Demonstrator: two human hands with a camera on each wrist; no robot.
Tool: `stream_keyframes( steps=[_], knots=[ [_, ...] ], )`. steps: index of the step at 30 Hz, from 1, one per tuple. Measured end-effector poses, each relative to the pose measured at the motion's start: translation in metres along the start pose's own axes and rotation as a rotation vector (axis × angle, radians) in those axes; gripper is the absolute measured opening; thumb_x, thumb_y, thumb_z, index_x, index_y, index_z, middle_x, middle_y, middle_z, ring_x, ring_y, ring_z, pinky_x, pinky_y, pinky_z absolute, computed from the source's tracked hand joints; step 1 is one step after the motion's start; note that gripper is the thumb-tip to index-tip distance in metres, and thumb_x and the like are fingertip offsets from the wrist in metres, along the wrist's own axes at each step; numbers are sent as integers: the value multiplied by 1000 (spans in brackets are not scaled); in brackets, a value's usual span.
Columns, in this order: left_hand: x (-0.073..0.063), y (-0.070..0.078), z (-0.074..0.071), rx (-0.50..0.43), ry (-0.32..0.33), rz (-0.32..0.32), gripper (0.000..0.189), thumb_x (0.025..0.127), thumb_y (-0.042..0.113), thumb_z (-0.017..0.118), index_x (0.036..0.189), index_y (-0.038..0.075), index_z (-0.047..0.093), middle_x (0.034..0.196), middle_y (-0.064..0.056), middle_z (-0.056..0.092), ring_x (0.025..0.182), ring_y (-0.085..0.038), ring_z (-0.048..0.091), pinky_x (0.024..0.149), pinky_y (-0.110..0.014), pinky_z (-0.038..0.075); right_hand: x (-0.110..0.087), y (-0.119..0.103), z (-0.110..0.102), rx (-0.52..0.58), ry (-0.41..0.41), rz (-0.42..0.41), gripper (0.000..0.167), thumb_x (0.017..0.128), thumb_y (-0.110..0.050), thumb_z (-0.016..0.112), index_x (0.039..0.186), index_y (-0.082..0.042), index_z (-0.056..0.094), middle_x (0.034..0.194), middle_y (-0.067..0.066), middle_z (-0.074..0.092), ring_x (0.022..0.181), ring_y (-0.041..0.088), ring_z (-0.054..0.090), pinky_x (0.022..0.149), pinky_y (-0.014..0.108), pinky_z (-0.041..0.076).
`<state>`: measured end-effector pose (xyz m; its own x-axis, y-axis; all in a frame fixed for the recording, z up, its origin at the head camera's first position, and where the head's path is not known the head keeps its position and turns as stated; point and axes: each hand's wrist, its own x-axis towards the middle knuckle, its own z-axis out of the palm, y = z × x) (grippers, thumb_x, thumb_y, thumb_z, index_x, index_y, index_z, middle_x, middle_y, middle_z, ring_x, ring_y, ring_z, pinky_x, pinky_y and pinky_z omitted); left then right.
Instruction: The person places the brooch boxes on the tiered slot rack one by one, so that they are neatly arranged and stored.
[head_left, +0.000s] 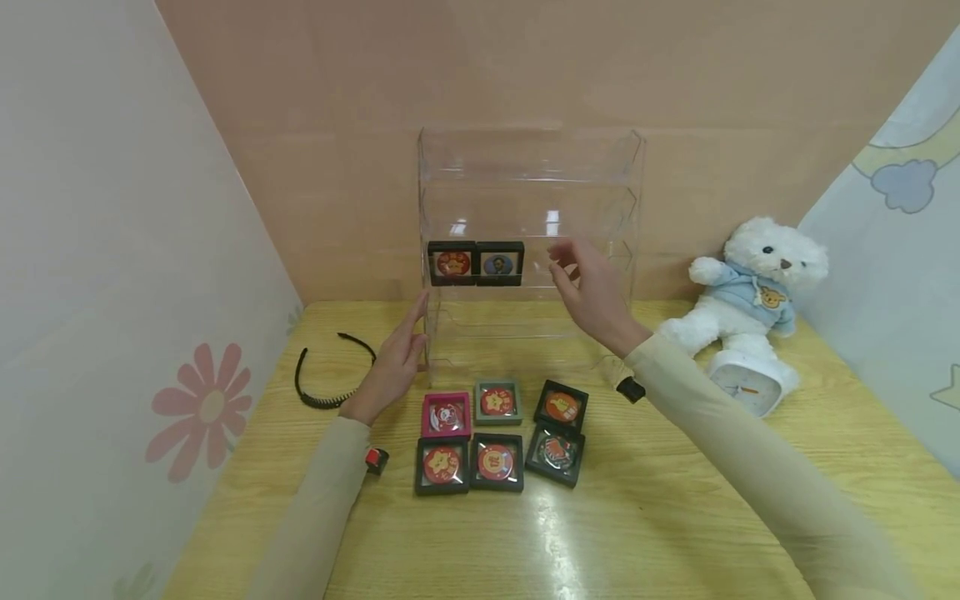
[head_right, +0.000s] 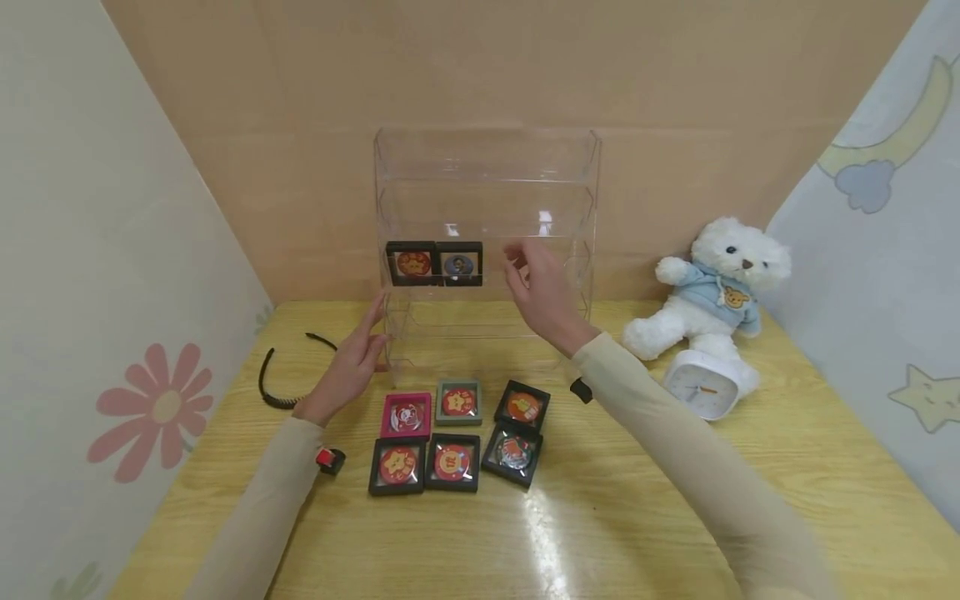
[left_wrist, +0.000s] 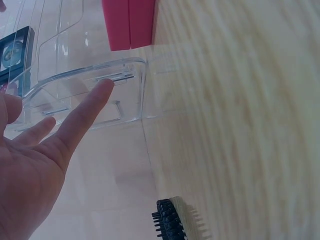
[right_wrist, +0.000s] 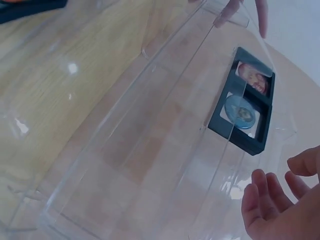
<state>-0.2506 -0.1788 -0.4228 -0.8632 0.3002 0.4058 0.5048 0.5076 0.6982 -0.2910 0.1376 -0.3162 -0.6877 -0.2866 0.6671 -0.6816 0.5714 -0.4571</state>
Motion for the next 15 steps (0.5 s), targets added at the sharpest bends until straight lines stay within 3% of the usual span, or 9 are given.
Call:
stream_keyframes(
  steps=[8,15],
  knots=[
    [0,0,0,14,-3,9,70,110,6,40,164,31,4,165,-8,24,145,-32,34,109,-55,39,-38,-8,-19,3,-58,-24,14,100,1,60,113,3,63,103,12,67,91,22,63,69,37,53],
    [0,0,-2,2,-10,18,64,111,19,36,164,32,3,167,-2,18,148,-29,29,114,-55,31,-73,-13,-36,-30,-73,0,16,98,3,62,113,-1,64,101,8,70,89,20,65,68,27,50]
  ],
)
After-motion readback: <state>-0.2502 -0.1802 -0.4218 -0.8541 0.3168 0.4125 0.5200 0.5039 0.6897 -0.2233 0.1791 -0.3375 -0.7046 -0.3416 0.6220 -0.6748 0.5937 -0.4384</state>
